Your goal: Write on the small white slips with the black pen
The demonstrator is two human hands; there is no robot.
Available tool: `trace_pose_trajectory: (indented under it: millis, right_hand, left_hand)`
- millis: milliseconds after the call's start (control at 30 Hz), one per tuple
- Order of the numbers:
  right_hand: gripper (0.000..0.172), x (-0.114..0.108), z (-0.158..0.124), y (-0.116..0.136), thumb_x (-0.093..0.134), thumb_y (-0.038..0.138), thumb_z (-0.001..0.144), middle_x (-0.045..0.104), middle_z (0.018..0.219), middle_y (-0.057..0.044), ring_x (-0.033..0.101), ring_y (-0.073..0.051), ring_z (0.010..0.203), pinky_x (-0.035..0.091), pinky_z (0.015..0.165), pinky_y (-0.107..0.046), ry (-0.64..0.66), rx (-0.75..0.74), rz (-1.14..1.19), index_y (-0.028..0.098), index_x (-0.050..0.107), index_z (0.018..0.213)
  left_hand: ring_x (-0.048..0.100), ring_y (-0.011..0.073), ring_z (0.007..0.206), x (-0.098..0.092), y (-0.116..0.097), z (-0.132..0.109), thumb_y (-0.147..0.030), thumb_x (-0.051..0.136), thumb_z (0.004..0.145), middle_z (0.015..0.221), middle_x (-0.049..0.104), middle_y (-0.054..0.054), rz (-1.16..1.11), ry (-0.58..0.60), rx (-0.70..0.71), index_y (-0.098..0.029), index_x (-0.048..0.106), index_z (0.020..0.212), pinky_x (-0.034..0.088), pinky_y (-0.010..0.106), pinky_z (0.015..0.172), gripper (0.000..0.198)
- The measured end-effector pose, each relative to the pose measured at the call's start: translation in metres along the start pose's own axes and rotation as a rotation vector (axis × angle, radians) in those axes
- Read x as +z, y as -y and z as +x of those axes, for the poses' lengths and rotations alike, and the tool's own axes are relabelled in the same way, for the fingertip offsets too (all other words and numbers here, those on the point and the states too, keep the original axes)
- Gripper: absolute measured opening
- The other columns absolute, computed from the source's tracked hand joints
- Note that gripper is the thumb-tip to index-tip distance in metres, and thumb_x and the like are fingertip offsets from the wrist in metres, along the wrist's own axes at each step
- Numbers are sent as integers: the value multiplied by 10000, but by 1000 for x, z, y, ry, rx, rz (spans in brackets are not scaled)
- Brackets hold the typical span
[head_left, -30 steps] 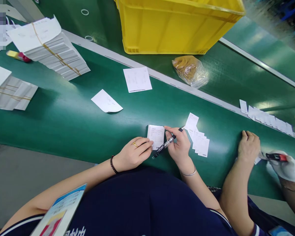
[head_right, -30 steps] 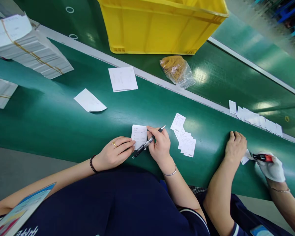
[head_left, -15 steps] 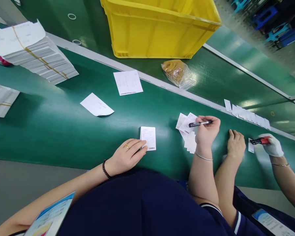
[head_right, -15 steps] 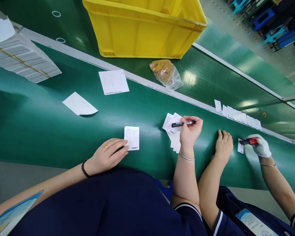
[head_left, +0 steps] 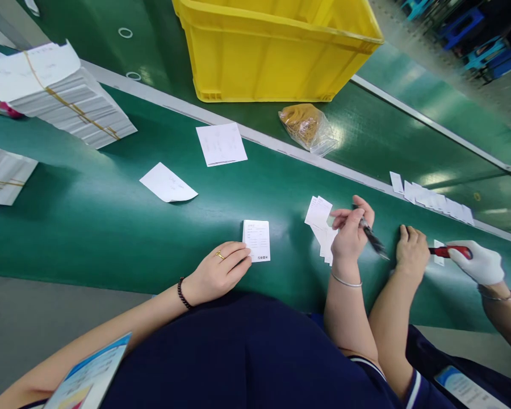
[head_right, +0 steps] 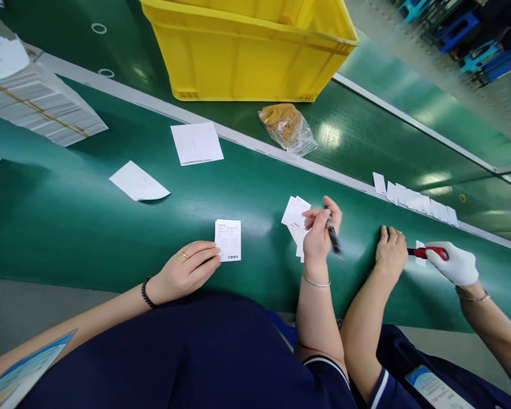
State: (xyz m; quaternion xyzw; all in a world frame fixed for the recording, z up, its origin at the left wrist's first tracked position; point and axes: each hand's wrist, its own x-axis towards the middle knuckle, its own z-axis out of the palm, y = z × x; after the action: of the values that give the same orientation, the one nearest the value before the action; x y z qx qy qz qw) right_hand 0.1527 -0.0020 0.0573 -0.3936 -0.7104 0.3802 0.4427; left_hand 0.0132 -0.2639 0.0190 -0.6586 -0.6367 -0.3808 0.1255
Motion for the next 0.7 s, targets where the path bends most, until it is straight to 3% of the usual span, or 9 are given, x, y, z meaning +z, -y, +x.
trace_pose_trajectory:
  millis: [67,133,267,433,700]
  right_hand:
    - [390,10,-26,19,369,513,983,594,646,17,481,-84,451,420,447,-224,170,23,106,201,597,1031]
    - [386,20,-52,33,394,514,979,625,670,-7,517,-97,474,427,427,-226,365,47,197,201,620,979]
    - [211,34,-81,45,538,381,939,702,810,-32,650,-134,633,545,560,-264,653,6,105,215,632,1028]
    - [114,40,-84,42,596,275,872,730,838,-37,700,-180,724,588,666,-320,694,-228,-137,239,668,953]
    - [100,45,-87,33,609,276,842,722,756,-15,703,-207,714,591,664,-348,712,-305,-159,335,686,867]
  left_hand:
    - [655,206,986,0,0,0,-57,624,864,972,687,85,7,0,3,-143,632,975,619,374,844,141]
    - [655,205,990,0,0,0,-54,618,869,974,692,80,12,6,6,-144,633,975,620,375,846,140]
    - [653,220,980,-1,0,1,-43,619,864,979,695,105,13,11,26,-93,633,978,619,378,846,125]
    - [651,215,976,-1,0,1,-43,593,882,980,695,96,23,7,33,-101,634,982,621,371,837,123]
    - [652,210,1018,0,0,-2,-75,569,902,1053,688,106,-7,22,4,-129,633,997,616,393,875,126]
